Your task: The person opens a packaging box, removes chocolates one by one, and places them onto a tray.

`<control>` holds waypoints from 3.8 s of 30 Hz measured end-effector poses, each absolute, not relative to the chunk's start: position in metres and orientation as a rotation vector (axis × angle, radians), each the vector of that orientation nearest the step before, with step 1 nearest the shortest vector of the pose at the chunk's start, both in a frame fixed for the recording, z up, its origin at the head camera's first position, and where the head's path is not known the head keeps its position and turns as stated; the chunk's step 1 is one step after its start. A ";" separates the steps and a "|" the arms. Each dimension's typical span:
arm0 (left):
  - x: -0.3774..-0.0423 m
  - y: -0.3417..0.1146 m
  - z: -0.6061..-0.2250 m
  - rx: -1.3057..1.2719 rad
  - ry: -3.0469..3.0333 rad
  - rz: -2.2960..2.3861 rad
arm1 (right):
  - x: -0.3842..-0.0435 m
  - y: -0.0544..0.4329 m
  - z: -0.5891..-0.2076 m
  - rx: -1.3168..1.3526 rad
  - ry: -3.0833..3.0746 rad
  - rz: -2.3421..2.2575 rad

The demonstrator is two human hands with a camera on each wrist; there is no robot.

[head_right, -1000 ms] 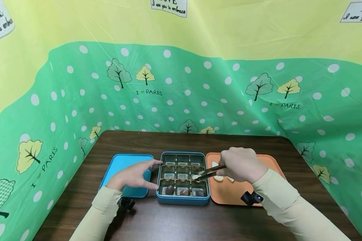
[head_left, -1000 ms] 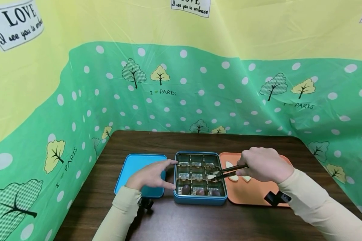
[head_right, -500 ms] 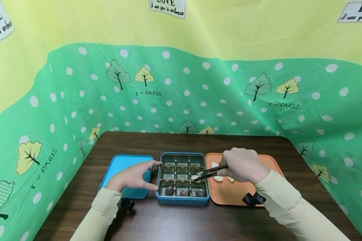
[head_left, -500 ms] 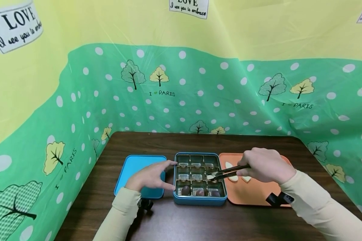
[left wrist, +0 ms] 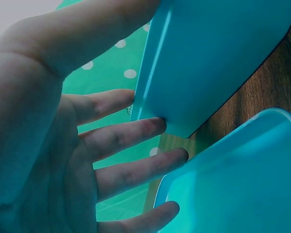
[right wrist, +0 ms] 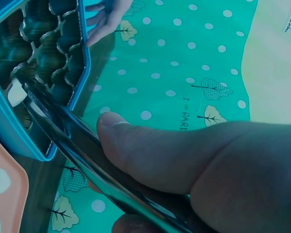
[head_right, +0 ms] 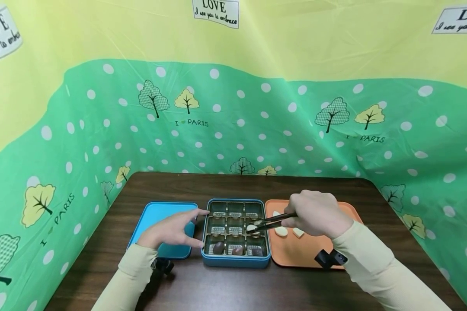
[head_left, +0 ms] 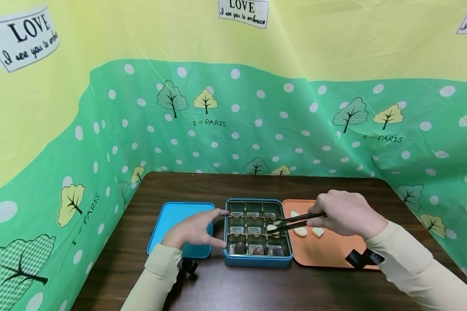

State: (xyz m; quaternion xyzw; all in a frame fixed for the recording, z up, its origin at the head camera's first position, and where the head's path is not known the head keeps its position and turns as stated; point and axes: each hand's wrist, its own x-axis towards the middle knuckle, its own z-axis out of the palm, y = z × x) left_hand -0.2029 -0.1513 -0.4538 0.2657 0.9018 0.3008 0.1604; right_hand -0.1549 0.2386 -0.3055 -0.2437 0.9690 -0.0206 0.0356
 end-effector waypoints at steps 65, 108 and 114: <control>-0.202 -0.151 -0.454 0.755 2.571 0.874 | -0.137 0.370 -0.297 -0.290 2.944 -0.103; -0.203 -0.151 -0.450 0.780 2.569 0.874 | -0.142 0.400 -0.313 -0.272 2.876 -0.078; -0.203 -0.151 -0.450 0.785 2.561 0.871 | -0.141 0.394 -0.310 -0.260 2.876 -0.057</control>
